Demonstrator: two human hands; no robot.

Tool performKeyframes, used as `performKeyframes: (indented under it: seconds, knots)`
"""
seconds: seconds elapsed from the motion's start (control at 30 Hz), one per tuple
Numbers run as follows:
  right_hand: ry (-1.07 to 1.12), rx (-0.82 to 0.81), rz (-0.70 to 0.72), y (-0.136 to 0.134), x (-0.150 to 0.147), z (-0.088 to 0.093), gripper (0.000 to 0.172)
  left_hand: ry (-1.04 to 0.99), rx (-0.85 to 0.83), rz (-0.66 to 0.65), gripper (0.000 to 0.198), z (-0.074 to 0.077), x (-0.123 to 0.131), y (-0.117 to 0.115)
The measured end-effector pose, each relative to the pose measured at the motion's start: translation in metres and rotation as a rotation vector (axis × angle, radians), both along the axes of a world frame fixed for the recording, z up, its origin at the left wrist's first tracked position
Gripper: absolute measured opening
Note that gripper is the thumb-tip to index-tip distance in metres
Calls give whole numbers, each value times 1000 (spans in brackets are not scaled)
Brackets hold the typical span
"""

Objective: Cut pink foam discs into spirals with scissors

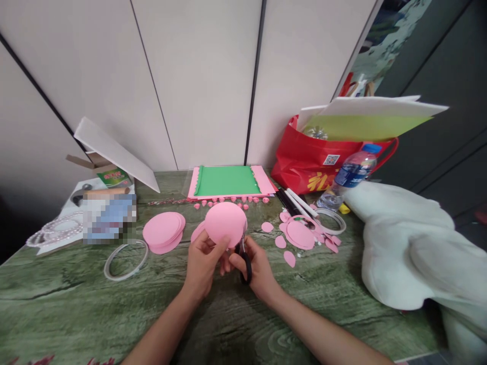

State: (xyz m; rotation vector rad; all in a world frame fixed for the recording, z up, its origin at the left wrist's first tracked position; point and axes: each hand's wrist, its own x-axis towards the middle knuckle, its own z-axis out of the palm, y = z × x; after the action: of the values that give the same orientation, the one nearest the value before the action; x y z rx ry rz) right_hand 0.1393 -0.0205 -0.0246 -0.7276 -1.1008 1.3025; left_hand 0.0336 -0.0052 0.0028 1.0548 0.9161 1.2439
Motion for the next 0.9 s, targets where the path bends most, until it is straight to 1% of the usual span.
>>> performKeyframes:
  seconds: [0.1, 0.2, 0.27, 0.4, 0.47, 0.57, 0.73, 0.8, 0.9]
  knots:
    - [45, -2, -4, -1, -3, -1, 33, -44, 22, -5, 29, 0, 1, -2]
    - [41, 8, -46, -2, -4, 0, 30, -38, 59, -27, 22, -2, 0, -2]
    - [44, 33, -54, -3, -4, 2, 29, -19, 92, -13, 17, -3, -2, -1]
    - [36, 47, -75, -3, -3, 2, 30, 122, 148, 44, 15, -4, -5, -1]
    - [26, 27, -79, -3, -3, 0, 32, 214, 155, 76, 19, -4, -5, -1]
    - [16, -8, -62, -4, -3, -4, 34, 289, 138, 102, 29, -5, -4, 0]
    - [43, -44, -7, -3, -3, -6, 38, 347, 78, 57, 38, -5, -5, 1]
    - [48, -45, -5, -2, -2, -7, 41, 360, 55, 56, 38, -4, -6, 0]
    - [-1, -30, -36, -2, 1, -7, 39, 353, 27, 55, 35, -4, -7, -1]
